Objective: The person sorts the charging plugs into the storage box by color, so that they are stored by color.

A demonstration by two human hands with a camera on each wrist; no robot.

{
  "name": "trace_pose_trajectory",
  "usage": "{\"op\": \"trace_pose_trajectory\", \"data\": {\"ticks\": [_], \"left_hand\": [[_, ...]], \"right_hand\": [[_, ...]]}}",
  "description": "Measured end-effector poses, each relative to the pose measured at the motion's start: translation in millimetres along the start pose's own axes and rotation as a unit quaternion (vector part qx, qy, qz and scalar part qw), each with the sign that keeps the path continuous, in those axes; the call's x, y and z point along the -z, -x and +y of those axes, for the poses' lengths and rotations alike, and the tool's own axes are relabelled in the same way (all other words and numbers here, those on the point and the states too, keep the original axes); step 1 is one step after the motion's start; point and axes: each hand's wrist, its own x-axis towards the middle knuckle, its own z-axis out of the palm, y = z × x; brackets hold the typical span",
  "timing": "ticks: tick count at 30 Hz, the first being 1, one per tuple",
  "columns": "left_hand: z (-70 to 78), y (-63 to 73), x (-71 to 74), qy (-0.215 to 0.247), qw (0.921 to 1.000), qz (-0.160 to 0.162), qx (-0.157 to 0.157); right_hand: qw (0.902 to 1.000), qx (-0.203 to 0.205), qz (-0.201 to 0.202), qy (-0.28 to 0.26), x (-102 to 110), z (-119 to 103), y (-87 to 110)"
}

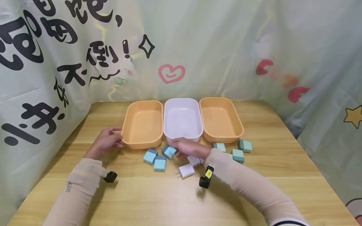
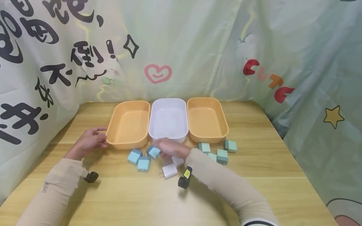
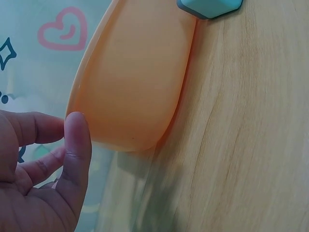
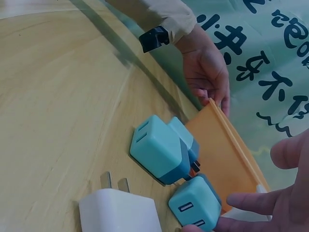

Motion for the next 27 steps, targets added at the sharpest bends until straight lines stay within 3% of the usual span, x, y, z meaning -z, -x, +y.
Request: {"op": "trace_pose_trajectory", "data": {"ticks": [21,27], "left_hand": [[-0.7,0.6,-0.6,-0.004,1.0000,0.006,-0.003],[0.1,1.1,-0.5,-0.008,0.9999,0.003,-0.006]], "right_hand": [[0.9993,-0.016,0.014,0.031,-22,-6,-17.1],[0.9997,-0.008,0.019,0.010,-25,-6,-18.8]]}}
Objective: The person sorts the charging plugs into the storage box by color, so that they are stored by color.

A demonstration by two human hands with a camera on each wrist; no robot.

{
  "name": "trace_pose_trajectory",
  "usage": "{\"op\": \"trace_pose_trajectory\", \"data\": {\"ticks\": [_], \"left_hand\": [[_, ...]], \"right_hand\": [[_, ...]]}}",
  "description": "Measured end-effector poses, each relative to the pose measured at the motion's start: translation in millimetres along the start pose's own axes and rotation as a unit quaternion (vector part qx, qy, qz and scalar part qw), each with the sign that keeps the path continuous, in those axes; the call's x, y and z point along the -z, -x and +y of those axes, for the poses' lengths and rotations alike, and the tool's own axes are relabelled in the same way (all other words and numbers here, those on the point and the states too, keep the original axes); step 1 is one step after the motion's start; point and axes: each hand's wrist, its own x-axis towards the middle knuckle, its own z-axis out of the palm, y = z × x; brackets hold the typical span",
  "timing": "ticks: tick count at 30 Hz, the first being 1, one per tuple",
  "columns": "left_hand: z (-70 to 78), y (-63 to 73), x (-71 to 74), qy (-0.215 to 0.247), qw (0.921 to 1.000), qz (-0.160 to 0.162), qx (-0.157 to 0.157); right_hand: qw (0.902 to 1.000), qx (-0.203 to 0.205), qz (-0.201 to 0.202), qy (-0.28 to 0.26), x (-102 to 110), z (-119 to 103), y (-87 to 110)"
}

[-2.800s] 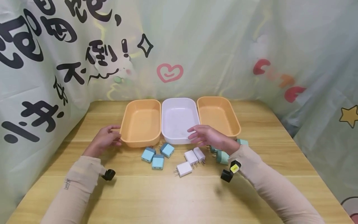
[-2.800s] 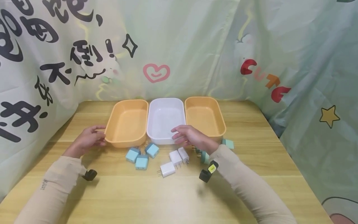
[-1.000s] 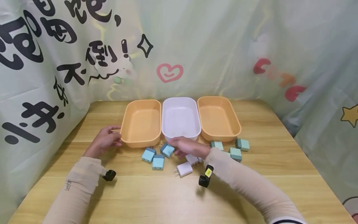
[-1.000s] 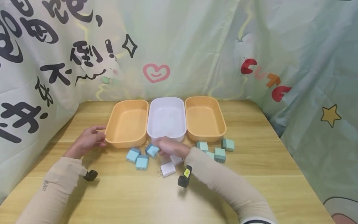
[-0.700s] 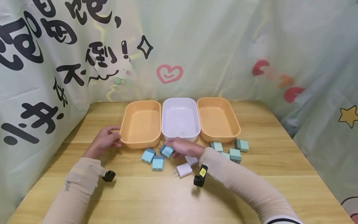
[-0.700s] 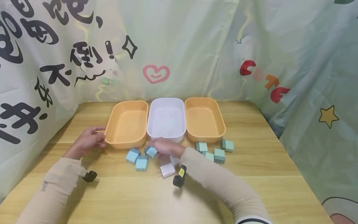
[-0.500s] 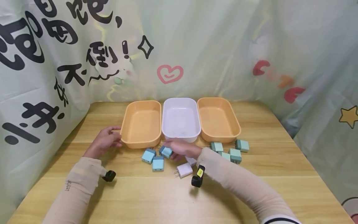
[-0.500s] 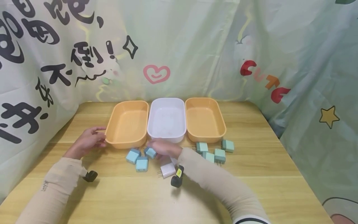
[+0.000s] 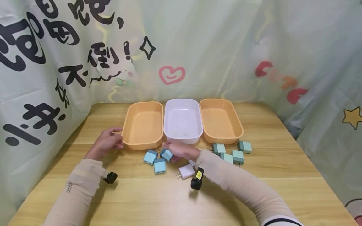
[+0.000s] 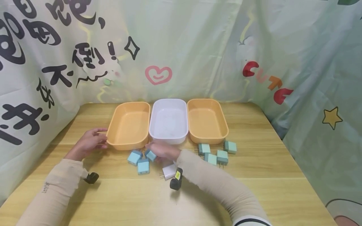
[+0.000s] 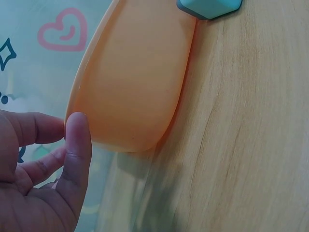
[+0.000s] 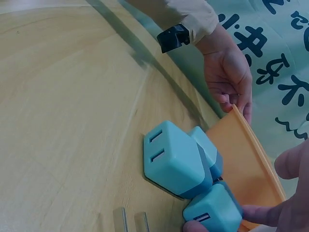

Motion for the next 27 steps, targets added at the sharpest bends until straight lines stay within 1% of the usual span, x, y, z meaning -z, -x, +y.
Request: {"op": "trace_pose_trajectory", "data": {"ticks": [4,10,18,27], "left_hand": [[0.2,-0.1,0.1,-0.001,1.0000,-0.001,-0.002],[-1.6,-1.7,0.5,0.006,1.0000,0.000,0.003],[-2.3,-2.0,0.8,0.010,0.9999,-0.001,0.003],[-1.9,-1.4,0.4,0.012,0.9999,-0.002,0.000]], "right_hand": [[0.9999,0.006,0.001,-0.011,0,0,0.2],[0.9997,0.023,-0.001,-0.006,0,3,-1.3],[0.9979,0.051,-0.013,0.038,2,10,-3.5],[0.9938,0.050,-0.019,0.098,4,7,-0.1]]}}
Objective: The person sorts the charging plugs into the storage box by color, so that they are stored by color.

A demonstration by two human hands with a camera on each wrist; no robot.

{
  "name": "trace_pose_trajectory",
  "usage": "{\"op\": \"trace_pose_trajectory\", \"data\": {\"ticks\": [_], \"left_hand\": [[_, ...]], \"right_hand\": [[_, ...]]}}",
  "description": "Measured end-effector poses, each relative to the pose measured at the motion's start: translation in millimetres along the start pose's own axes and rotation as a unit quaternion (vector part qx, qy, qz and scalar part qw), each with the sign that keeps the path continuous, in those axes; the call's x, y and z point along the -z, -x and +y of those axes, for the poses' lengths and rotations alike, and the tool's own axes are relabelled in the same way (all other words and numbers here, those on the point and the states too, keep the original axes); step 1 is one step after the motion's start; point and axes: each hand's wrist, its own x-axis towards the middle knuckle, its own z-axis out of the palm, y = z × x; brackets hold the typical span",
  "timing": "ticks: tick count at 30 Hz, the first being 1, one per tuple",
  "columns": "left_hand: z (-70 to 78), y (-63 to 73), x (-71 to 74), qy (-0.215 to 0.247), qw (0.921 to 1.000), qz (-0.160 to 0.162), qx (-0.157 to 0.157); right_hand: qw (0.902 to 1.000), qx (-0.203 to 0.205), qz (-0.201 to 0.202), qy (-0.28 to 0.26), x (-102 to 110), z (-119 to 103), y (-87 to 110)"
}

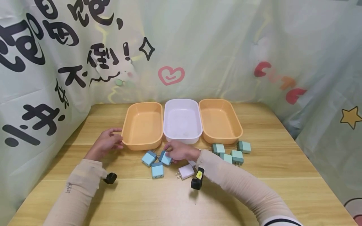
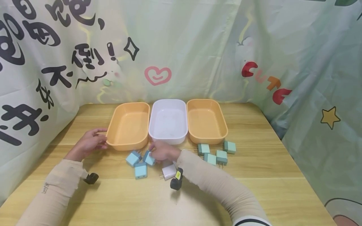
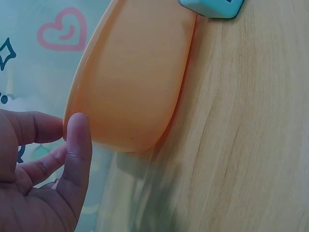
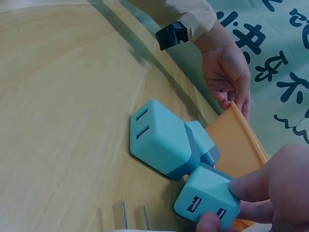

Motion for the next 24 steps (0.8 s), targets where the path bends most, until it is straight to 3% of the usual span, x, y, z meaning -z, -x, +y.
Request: {"op": "trace_pose_trajectory", "data": {"ticks": [8,15,24], "left_hand": [[0.0,-1.0,1.3,-0.002,1.0000,-0.001,-0.003],[-1.4,-2.3,0.7,0.004,1.0000,0.006,-0.006],[-2.6,-2.4,0.0,0.007,1.0000,0.003,-0.007]], "right_hand": [[0.9984,0.019,0.009,0.052,3,-3,-0.2],[0.9995,-0.005,0.002,-0.030,8,-3,-0.1],[0.9924,-0.008,-0.031,-0.119,18,-7,2.4]]}}
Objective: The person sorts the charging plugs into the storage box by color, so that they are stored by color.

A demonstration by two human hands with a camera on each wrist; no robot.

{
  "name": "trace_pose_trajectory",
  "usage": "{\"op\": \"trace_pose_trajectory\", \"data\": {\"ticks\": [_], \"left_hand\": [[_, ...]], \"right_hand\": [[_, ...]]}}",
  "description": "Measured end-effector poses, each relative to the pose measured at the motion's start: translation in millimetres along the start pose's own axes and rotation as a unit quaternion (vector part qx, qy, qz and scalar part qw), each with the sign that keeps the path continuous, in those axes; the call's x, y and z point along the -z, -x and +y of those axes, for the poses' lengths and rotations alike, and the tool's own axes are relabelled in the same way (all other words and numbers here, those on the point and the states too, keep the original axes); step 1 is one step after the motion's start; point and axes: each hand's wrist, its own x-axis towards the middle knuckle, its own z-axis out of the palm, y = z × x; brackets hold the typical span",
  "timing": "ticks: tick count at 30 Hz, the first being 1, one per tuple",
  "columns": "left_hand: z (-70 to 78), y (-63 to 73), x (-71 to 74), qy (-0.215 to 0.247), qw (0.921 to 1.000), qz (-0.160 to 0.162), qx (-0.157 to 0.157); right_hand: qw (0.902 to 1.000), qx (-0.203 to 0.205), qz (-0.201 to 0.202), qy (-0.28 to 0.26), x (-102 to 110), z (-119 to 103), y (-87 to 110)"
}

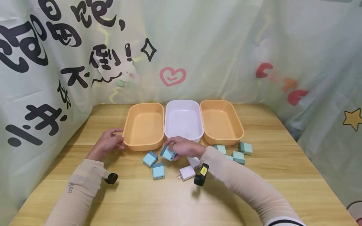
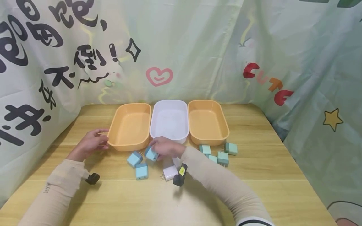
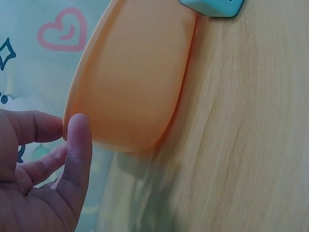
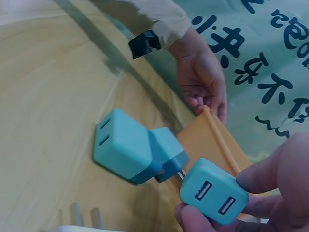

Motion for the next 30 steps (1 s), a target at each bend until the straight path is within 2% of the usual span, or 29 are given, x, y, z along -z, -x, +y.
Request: {"op": "trace_pose_trajectory", "data": {"ticks": [6,14,20,30], "left_hand": [[2.2,0.6,0.0,0.000,1.0000,-0.002,0.000],[2.8,-0.2,0.0,0.002,1.0000,0.007,0.006],[4.1,-1.0,1.4,0.008,0.9999,0.006,0.009],[5.2,-6.7,1.3,-0.009,0.9999,0.006,0.006]], "right_hand": [[0.9965,-0.010,-0.005,-0.083,5,-6,-0.3],[0.9860,-0.010,-0.022,-0.165,11,-15,-1.5],[0.9820,-0.002,-0.026,-0.187,15,-23,-4.3],[0.9768,-0.005,0.010,-0.214,18,-29,-19.3]]}}
